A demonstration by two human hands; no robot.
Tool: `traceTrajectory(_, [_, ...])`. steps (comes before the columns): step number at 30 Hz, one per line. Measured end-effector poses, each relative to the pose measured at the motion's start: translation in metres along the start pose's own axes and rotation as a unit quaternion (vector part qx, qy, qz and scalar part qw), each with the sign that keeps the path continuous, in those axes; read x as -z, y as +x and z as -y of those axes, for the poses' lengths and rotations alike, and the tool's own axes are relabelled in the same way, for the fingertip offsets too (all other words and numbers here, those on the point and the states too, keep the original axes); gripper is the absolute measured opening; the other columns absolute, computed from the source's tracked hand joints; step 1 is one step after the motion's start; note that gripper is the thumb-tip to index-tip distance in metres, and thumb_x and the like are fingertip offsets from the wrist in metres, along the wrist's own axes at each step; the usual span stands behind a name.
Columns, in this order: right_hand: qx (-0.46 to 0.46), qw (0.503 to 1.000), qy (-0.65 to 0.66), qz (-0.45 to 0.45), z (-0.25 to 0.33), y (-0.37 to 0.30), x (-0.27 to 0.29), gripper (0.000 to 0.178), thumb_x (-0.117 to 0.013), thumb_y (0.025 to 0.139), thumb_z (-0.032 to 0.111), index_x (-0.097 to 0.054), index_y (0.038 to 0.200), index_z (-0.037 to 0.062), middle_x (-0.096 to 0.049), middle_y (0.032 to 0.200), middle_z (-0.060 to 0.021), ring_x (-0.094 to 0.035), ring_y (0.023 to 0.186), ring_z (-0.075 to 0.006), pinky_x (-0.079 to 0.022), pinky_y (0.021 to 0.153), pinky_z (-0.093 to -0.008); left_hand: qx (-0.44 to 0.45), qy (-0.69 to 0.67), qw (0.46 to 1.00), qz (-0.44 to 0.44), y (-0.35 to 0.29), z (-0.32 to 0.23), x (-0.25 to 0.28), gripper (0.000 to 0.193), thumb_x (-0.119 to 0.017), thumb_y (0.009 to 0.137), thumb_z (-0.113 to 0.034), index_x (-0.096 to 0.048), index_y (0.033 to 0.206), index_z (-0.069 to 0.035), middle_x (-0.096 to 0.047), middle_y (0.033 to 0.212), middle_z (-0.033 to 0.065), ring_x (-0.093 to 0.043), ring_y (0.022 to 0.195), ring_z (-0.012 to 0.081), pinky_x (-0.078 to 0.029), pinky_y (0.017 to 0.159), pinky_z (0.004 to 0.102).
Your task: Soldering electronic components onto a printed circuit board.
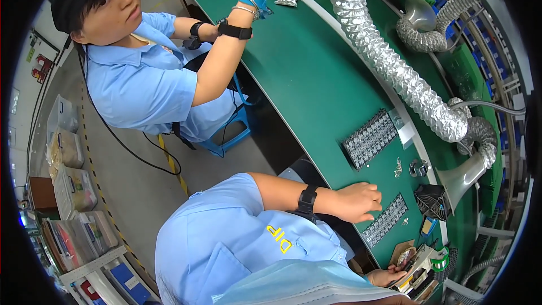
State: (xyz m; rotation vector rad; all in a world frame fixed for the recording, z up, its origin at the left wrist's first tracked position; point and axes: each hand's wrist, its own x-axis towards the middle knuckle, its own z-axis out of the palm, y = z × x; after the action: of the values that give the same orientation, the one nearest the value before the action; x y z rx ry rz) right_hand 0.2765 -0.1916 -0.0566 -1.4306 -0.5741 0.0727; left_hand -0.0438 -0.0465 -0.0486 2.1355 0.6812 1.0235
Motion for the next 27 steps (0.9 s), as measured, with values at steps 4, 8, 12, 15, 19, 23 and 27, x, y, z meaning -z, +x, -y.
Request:
traceTrajectory(4, [0.011, 0.999, 0.017, 0.026, -0.028, 0.025, 0.024, 0.043, -0.051, 0.108, 0.038, -0.068, 0.124, 0.0015, -0.069, 0.11, -0.0021, -0.049, 0.084, -0.0113, -0.038, 0.075, -0.0243, -0.006, 0.004, 1.0, -0.014, 0.001, -0.001, -0.002, 0.033, -0.078, 0.082, -0.023, -0.072, 0.111, -0.008, -0.063, 0.106, 0.0067, -0.058, 0.102, 0.028, -0.048, 0.089, 0.0429])
traceTrajectory(8, [0.03, 0.999, 0.015, -0.007, -0.037, 0.033, 0.031, 0.04, -0.054, 0.107, 0.036, -0.071, 0.12, 0.0018, -0.067, 0.103, -0.0011, -0.048, 0.08, -0.0108, -0.037, 0.07, -0.0248, -0.012, 0.01, 1.0, -0.002, 0.002, -0.001, -0.003, 0.031, -0.079, 0.082, -0.023, -0.072, 0.108, -0.008, -0.063, 0.105, 0.0064, -0.057, 0.1, 0.0281, -0.048, 0.087, 0.0431])
traceTrajectory(12, [0.031, 0.999, 0.019, 0.006, -0.037, 0.032, 0.025, 0.038, -0.056, 0.107, 0.035, -0.071, 0.119, 0.0022, -0.068, 0.102, -0.0012, -0.048, 0.078, -0.0107, -0.038, 0.069, -0.0252, -0.021, 0.009, 0.999, -0.028, 0.001, 0.0, -0.003, 0.03, -0.079, 0.081, -0.024, -0.071, 0.106, -0.009, -0.062, 0.103, 0.0063, -0.057, 0.099, 0.0281, -0.048, 0.085, 0.043])
traceTrajectory(15, [0.029, 0.999, 0.031, -0.002, -0.03, 0.024, 0.019, 0.037, -0.056, 0.107, 0.034, -0.071, 0.119, 0.0023, -0.068, 0.102, -0.001, -0.048, 0.078, -0.0107, -0.038, 0.069, -0.0251, -0.017, 0.014, 1.0, -0.015, 0.001, -0.001, -0.003, 0.03, -0.079, 0.081, -0.024, -0.071, 0.106, -0.009, -0.062, 0.103, 0.0063, -0.057, 0.099, 0.0281, -0.048, 0.085, 0.043])
traceTrajectory(19, [0.032, 0.999, 0.028, 0.008, -0.033, 0.03, 0.025, 0.037, -0.056, 0.107, 0.033, -0.071, 0.12, 0.0027, -0.068, 0.104, -0.001, -0.049, 0.08, -0.0105, -0.038, 0.071, -0.025, -0.017, 0.008, 1.0, -0.018, 0.001, -0.001, -0.001, 0.03, -0.079, 0.081, -0.023, -0.071, 0.106, -0.009, -0.062, 0.102, 0.0063, -0.057, 0.099, 0.0281, -0.048, 0.084, 0.0428])
traceTrajectory(23, [0.019, 0.999, 0.034, 0.005, -0.026, 0.023, 0.02, 0.037, -0.055, 0.108, 0.033, -0.071, 0.121, 0.003, -0.069, 0.108, -0.0008, -0.05, 0.081, -0.01, -0.039, 0.072, -0.0245, -0.019, 0.011, 1.0, -0.017, 0.002, -0.002, -0.002, 0.03, -0.079, 0.081, -0.023, -0.071, 0.106, -0.009, -0.062, 0.102, 0.0062, -0.057, 0.099, 0.028, -0.048, 0.084, 0.0429])
traceTrajectory(27, [0.021, 0.999, 0.026, 0.004, -0.016, 0.013, 0.009, 0.038, -0.053, 0.108, 0.033, -0.07, 0.123, 0.0031, -0.069, 0.111, -0.0005, -0.051, 0.083, -0.0092, -0.038, 0.073, -0.0243, -0.016, 0.009, 1.0, -0.021, 0.001, -0.001, -0.001, 0.03, -0.08, 0.081, -0.023, -0.071, 0.106, -0.009, -0.063, 0.102, 0.0061, -0.058, 0.099, 0.0281, -0.048, 0.085, 0.043])
